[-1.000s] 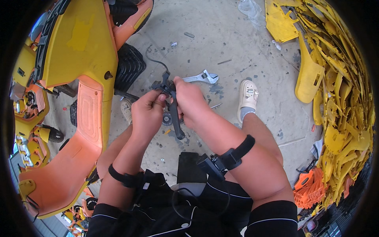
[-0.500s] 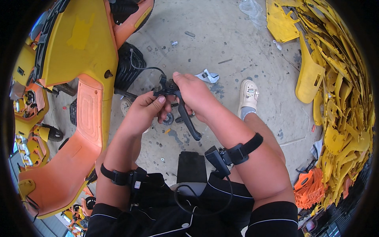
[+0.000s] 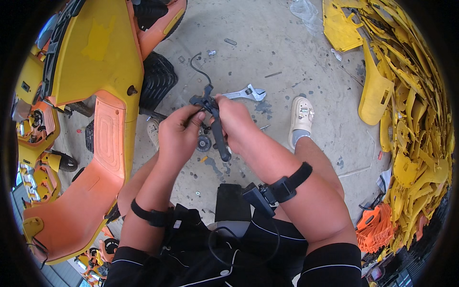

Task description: The person holds a black scooter brake lever assembly and uses a pair of pliers to adjust a small metal component on the lever. The person repeatedly positions the pliers and applies pressure to the part while holding the assembly steady with the other hand.

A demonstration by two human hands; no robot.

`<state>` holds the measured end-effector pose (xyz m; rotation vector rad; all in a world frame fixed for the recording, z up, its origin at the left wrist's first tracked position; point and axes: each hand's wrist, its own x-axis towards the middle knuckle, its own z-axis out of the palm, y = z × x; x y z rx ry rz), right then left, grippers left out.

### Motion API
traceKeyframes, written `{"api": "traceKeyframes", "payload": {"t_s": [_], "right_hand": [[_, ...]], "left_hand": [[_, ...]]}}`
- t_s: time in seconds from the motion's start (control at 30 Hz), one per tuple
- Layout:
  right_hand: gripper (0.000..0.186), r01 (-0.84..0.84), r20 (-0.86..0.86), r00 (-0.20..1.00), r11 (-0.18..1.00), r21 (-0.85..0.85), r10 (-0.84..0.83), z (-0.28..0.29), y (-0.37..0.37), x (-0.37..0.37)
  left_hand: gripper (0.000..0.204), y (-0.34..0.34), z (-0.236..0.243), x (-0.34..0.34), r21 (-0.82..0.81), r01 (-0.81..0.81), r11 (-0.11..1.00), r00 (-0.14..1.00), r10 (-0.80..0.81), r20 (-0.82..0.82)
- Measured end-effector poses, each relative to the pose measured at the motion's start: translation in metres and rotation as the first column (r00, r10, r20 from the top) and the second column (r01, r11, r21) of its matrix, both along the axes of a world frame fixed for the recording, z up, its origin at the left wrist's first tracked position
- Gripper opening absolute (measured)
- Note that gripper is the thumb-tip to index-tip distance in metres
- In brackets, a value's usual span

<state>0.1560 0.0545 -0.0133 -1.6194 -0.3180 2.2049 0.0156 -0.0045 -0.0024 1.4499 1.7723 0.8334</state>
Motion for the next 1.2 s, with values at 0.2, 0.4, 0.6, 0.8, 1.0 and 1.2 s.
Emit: {"api": "traceKeyframes", "payload": {"t_s": [0.2,0.4,0.6,0.8,1.0,1.2], "right_hand": [[0.036,-0.123,0.068,0.992,0.969,0.214,0.111,-0.006,0.004,0.005],[0.036,-0.177,0.080,0.984,0.943,0.282,0.161,-0.007,0.008,0.006],[0.037,-0.073,0.067,0.996,0.985,0.153,0.063,-0.008,0.003,0.001],[0.036,0.112,-0.042,0.992,0.990,-0.082,-0.116,0.000,-0.005,-0.003],[0.033,-0.136,0.116,0.987,0.969,0.204,0.114,0.010,0.005,0.009],[0.031,-0.202,0.024,0.979,0.925,0.321,0.205,-0.004,0.003,0.012]], "left_hand": [[0.022,0.009,0.007,-0.016,-0.432,0.169,0.886,0.827,0.111,0.551],[0.023,0.011,0.002,-0.023,-0.448,0.236,0.862,0.764,0.120,0.634],[0.016,0.002,-0.010,-0.007,-0.274,0.002,0.962,0.955,0.079,0.286],[0.014,-0.002,-0.010,0.006,0.258,0.033,0.965,0.959,0.042,-0.281],[0.021,0.010,-0.001,-0.019,-0.429,0.146,0.891,0.887,0.075,0.456],[0.025,0.008,0.014,-0.029,-0.455,0.331,0.827,0.728,0.083,0.681]]}}
